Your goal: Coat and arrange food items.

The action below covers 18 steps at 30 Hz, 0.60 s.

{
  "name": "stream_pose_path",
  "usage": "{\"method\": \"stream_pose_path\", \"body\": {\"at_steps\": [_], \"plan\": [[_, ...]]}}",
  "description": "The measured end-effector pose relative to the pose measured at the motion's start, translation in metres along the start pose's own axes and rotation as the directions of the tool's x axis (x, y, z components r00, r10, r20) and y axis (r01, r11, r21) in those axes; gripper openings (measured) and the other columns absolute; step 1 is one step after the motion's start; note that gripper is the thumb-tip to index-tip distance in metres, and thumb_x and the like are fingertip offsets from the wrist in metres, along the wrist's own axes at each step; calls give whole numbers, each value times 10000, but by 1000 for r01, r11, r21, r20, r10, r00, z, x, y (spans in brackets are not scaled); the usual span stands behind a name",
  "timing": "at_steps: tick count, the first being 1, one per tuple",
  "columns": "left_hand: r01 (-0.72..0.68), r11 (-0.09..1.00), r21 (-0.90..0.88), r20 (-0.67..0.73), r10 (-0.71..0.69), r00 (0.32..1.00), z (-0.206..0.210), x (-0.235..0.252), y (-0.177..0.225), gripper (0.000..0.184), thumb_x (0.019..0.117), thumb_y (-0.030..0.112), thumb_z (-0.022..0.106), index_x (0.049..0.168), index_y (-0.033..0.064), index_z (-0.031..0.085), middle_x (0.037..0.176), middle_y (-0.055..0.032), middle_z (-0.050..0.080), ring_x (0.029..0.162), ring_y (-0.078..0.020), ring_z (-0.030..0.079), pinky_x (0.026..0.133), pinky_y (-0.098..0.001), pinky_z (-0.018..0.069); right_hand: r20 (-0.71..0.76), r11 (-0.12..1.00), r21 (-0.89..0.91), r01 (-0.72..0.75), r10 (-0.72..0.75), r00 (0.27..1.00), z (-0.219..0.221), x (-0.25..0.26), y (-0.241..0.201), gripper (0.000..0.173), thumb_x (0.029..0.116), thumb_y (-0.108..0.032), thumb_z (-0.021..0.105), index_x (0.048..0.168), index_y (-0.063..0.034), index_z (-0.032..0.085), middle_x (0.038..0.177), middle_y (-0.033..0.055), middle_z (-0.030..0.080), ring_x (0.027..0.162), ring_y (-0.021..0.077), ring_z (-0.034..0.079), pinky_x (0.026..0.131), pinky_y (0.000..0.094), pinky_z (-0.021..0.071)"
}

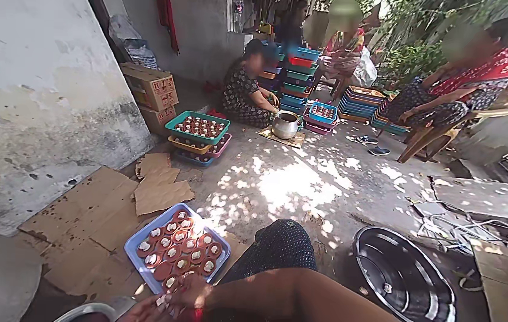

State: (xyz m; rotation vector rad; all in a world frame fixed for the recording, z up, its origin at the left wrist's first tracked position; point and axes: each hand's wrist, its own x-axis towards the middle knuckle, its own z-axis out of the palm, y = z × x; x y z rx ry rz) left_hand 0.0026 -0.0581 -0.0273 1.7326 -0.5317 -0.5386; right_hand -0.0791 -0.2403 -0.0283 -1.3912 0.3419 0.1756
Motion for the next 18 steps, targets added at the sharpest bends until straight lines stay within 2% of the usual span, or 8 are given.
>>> {"method": "stream_pose_path", "body": {"at_steps": [2,3,5,7,10,13,15,18], "plan": [[-17,989,145,-110,33,993,-22,1,11,314,855,70,768,1153,-19,722,970,-96,774,808,-147,745,784,-359,641,69,941,-337,27,-4,998,-1,-3,-3,431,996,-229,703,1326,24,593,1008,181,730,818,239,726,775,422,624],[6,975,221,-162,30,986,-39,2,22,314,881,116,772,1173,9,728,1036,-107,766,879,-172,744,841,-395,635,155,842,-536,60,28,988,-3,-2,-1,466,988,-286,703,1339,6,612,1130,207,715,1008,297,709,934,495,577],[97,928,359,-263,1,965,-80,-2,44,304,928,164,767,1209,55,727,1177,-112,731,1002,-194,729,932,-432,611,358,590,-781,205,153,921,-3,-3,13,432,1000,-360,660,1286,-35,658,1218,210,692,1171,358,656,1036,584,502],[184,906,380,-384,-26,923,-115,-11,50,281,945,174,761,1207,76,734,1245,-118,702,1043,-215,715,954,-466,596,469,422,-847,322,310,827,1,-8,28,432,1003,-405,650,1214,-30,686,1202,231,688,1174,409,642,1013,652,487],[347,869,353,-541,-113,833,-149,-13,29,302,907,188,774,1173,47,749,1151,-140,750,1007,-226,742,955,-467,594,521,329,-852,408,442,731,10,-12,35,420,1013,-373,649,1162,18,687,1196,275,671,1180,453,627,1005,674,476],[529,748,401,-585,-235,776,-153,-12,6,334,888,202,783,1183,51,746,1156,-152,738,1110,-282,697,1023,-518,539,486,303,-872,384,463,741,14,-11,26,424,1009,-394,641,1161,-1,685,1161,263,683,1140,447,647,948,692,487],[603,674,427,-592,-296,750,-149,-12,-15,332,868,164,788,1178,54,743,1123,-141,744,1091,-285,702,1005,-521,549,489,329,-868,372,430,759,13,-6,32,406,997,-420,645,1184,-63,692,1106,205,708,1084,397,673,931,661,508],[671,580,461,-594,-360,720,-138,-9,-38,304,862,182,773,1145,75,745,1107,-135,749,1091,-307,705,981,-573,553,496,318,-865,389,424,758,13,-2,35,391,1027,-418,586,1199,-83,693,1114,199,711,1086,392,678,928,660,515]]}}
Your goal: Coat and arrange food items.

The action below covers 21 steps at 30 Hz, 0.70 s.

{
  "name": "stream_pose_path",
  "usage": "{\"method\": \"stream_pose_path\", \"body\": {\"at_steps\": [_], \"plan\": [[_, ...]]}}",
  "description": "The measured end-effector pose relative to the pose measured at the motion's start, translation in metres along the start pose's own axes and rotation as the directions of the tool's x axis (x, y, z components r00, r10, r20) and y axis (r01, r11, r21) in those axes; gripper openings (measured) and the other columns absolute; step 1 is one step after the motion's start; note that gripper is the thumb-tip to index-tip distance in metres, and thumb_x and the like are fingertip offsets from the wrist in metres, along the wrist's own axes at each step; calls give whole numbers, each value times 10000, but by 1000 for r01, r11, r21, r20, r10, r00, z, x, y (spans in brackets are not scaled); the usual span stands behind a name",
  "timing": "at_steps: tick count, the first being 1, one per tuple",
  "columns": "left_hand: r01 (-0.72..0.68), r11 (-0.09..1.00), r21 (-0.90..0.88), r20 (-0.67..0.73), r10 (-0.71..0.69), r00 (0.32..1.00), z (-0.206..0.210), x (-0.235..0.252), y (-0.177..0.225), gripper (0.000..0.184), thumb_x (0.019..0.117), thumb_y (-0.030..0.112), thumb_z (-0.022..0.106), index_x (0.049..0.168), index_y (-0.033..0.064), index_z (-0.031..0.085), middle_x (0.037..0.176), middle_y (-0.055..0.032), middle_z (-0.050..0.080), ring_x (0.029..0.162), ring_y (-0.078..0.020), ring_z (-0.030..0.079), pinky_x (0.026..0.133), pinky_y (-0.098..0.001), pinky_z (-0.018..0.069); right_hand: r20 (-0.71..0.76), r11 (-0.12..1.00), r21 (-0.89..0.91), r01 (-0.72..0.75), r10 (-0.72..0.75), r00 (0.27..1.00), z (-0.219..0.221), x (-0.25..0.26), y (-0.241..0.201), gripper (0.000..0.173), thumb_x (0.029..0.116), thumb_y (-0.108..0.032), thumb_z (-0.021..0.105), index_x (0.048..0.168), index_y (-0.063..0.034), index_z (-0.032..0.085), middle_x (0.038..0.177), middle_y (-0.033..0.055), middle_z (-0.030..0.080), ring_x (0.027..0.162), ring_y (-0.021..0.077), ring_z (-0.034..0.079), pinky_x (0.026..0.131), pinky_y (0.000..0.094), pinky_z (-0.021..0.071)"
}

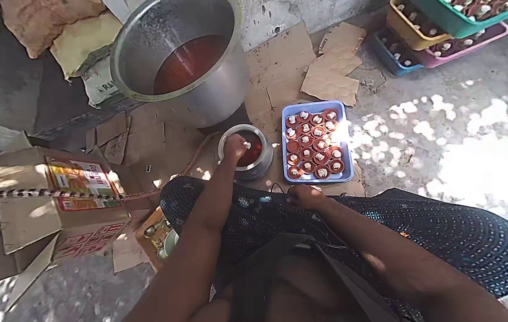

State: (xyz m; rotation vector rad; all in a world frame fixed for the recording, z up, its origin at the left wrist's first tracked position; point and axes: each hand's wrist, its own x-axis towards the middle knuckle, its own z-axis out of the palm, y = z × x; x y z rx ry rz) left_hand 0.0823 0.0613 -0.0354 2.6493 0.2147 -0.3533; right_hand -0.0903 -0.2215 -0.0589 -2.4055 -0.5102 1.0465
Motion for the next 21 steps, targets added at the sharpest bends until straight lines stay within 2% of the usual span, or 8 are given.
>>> {"method": "stream_pose_path", "body": {"at_steps": [3,6,14,21], "plan": [[-26,995,92,46,21,999,14,2,0,280,865,193,772,1118,74,751,1128,-165,736,1125,-353,686,980,-607,542,43,997,-72,-13,16,999,-1,-2,-6,387,1073,-347,502,1211,-24,666,1188,261,680,1165,451,644,951,683,492],[-51,989,140,62,42,997,20,1,6,269,855,194,780,1100,85,759,1153,-166,731,1150,-357,676,991,-606,539,78,996,-82,-22,29,997,-4,-6,-10,370,1076,-290,505,1195,27,655,1200,296,664,1176,479,630,957,690,480],[-5,969,248,113,-24,993,29,5,16,261,851,215,791,1091,117,766,1208,-151,716,1184,-351,664,968,-607,552,73,998,-57,-32,37,997,-5,-5,-4,359,1068,-298,521,1180,9,668,1171,283,676,1154,464,644,947,684,493],[8,956,293,138,-50,989,34,7,19,247,824,220,811,1042,110,773,1163,-158,729,1147,-359,680,934,-619,561,75,998,-61,-33,38,996,-7,-4,-3,366,1070,-302,522,1177,20,660,1175,287,672,1156,472,642,946,687,492]]}}
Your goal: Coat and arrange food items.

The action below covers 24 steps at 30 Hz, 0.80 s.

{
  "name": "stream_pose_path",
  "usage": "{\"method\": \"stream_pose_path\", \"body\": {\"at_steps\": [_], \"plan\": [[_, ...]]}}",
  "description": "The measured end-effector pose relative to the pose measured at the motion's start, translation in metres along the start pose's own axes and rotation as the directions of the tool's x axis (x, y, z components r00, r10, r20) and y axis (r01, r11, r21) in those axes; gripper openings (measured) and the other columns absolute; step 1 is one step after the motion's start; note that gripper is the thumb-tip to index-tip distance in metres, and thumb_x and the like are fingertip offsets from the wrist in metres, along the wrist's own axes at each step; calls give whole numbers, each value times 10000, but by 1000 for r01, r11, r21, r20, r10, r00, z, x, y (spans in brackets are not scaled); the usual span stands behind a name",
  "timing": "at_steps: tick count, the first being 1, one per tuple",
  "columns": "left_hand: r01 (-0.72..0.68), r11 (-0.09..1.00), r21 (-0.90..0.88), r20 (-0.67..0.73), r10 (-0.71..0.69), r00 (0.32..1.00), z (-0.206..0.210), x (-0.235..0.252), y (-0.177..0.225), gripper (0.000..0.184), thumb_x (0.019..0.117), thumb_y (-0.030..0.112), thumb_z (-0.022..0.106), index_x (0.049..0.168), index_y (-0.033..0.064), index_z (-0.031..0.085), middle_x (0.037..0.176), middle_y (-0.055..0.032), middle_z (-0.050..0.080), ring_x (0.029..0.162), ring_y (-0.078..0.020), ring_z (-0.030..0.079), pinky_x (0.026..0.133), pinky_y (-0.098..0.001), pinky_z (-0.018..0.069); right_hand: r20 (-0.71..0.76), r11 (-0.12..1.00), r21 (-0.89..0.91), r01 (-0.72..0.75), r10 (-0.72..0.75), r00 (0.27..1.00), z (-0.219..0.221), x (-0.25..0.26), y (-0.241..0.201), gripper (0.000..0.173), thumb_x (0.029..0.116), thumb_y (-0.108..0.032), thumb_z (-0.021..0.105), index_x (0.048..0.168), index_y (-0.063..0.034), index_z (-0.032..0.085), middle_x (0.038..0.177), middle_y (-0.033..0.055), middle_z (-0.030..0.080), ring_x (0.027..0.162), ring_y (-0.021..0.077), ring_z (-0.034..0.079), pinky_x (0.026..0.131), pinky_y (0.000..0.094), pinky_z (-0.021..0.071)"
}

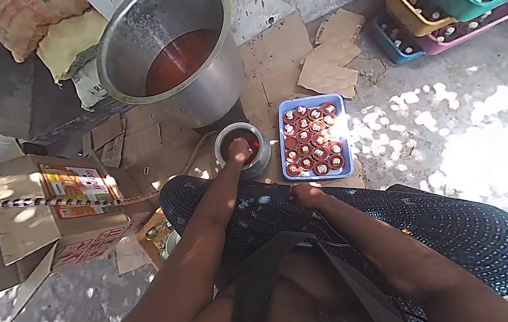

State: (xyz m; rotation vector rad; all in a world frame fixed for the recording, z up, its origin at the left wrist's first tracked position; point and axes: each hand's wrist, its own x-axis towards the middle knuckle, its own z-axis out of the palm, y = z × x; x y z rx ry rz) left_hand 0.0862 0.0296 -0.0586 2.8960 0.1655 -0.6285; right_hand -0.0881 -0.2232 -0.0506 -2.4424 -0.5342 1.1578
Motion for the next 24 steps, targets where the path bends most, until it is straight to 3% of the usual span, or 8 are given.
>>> {"method": "stream_pose_path", "body": {"at_steps": [12,19,24], "plan": [[15,1000,12,29,-16,999,-3,-4,3,273,836,263,800,1051,99,767,1161,-180,726,1133,-377,686,910,-638,564,3,1000,-20,-7,7,1000,0,-1,-1,370,1075,-314,522,1181,12,661,1181,280,670,1161,459,642,950,669,497],[17,984,-176,-164,-46,985,-28,-11,1,242,894,244,741,1095,110,760,1167,-154,732,1154,-349,680,964,-619,545,7,1000,-14,-22,22,1000,0,-3,-1,368,1073,-319,520,1189,-5,671,1194,273,674,1172,462,639,951,680,497],[16,975,-224,-196,-61,979,-32,-13,0,249,896,234,749,1111,108,760,1153,-144,742,1147,-338,688,984,-598,543,4,1000,-16,-18,18,1000,-1,-4,-2,357,1072,-309,524,1190,-6,671,1198,276,674,1174,465,640,955,683,494]]}}
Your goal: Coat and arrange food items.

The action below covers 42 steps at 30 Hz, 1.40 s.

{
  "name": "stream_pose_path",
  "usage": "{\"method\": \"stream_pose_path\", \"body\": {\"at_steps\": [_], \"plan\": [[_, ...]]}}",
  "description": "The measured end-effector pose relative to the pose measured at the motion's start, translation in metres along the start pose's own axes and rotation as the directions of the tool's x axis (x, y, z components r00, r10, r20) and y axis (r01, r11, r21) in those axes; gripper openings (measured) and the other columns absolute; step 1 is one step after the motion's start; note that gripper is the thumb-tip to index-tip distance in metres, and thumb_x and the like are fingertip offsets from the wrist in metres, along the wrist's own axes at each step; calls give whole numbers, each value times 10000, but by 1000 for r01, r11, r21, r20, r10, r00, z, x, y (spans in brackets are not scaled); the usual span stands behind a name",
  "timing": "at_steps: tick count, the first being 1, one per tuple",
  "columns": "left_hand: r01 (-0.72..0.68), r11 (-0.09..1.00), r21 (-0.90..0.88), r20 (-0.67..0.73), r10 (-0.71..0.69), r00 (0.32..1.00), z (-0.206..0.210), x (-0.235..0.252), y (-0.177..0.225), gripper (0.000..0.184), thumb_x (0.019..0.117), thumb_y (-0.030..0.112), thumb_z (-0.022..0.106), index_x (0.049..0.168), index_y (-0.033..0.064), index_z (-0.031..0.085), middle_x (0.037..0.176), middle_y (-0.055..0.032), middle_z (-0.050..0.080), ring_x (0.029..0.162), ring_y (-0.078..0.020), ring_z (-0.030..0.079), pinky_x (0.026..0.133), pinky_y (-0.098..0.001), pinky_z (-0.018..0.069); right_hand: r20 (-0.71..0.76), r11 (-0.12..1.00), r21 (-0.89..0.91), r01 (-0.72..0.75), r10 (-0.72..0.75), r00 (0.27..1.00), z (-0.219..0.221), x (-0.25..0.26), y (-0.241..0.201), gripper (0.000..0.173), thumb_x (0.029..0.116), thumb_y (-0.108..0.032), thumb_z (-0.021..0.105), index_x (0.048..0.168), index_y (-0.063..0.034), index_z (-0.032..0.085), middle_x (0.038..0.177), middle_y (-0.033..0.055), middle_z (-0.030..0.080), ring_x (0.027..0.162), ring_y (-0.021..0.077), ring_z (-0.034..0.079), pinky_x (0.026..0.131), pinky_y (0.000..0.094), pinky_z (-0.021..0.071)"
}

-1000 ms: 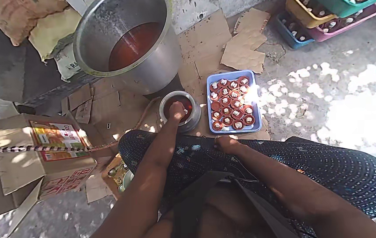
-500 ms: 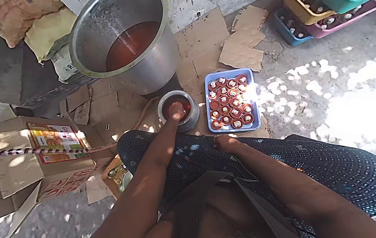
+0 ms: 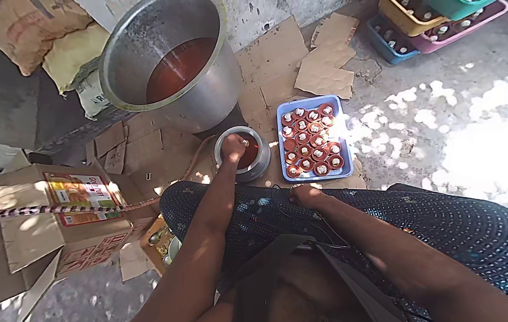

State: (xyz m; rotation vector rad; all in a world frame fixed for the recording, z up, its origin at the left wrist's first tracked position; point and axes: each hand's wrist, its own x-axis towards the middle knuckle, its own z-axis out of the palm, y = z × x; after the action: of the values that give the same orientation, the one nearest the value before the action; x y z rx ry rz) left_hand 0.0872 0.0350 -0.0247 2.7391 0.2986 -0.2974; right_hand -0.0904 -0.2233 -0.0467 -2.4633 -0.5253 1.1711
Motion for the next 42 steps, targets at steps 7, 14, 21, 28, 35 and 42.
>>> {"method": "stream_pose_path", "body": {"at_steps": [7,14,21,28,35,42], "plan": [[-50,986,156,120,31,992,21,2,-6,259,848,262,784,1063,117,771,1187,-145,723,1166,-345,671,942,-613,555,-2,1000,-15,27,-27,1000,2,1,0,348,1069,-302,529,1174,-2,671,1183,272,677,1161,460,645,945,680,499],[-16,983,182,199,-21,980,22,-2,-2,256,828,249,808,1042,114,772,1157,-171,728,1133,-373,682,921,-637,556,14,1000,-11,-6,6,1000,3,5,1,349,1068,-323,539,1190,-26,674,1188,253,682,1164,443,649,947,675,504],[-22,972,233,216,-30,976,28,1,-2,243,813,241,795,1025,125,778,1153,-167,730,1123,-364,689,903,-644,562,13,1000,-8,-1,1,1000,2,3,2,355,1072,-321,536,1196,-16,668,1191,262,677,1174,451,643,956,673,500],[-28,982,189,180,-6,984,21,1,-2,253,832,276,786,1035,125,775,1137,-167,730,1112,-367,688,898,-635,562,12,1000,-6,-3,4,1000,2,3,3,352,1071,-324,536,1193,-22,672,1187,255,680,1160,446,649,942,675,504],[-39,984,-172,-37,33,999,0,4,-5,303,888,275,759,1137,102,765,1091,-107,766,1078,-287,720,980,-575,556,2,1000,-8,2,-2,1000,2,2,4,370,1070,-333,532,1170,-3,668,1161,266,682,1143,461,652,930,684,503],[98,819,-566,47,-86,995,16,9,-13,396,875,166,810,1224,17,695,1050,-168,745,882,-260,731,829,-456,612,1,1000,-17,-15,15,1000,4,2,3,376,1068,-342,541,1188,-5,657,1184,271,672,1153,467,645,923,690,501]]}}
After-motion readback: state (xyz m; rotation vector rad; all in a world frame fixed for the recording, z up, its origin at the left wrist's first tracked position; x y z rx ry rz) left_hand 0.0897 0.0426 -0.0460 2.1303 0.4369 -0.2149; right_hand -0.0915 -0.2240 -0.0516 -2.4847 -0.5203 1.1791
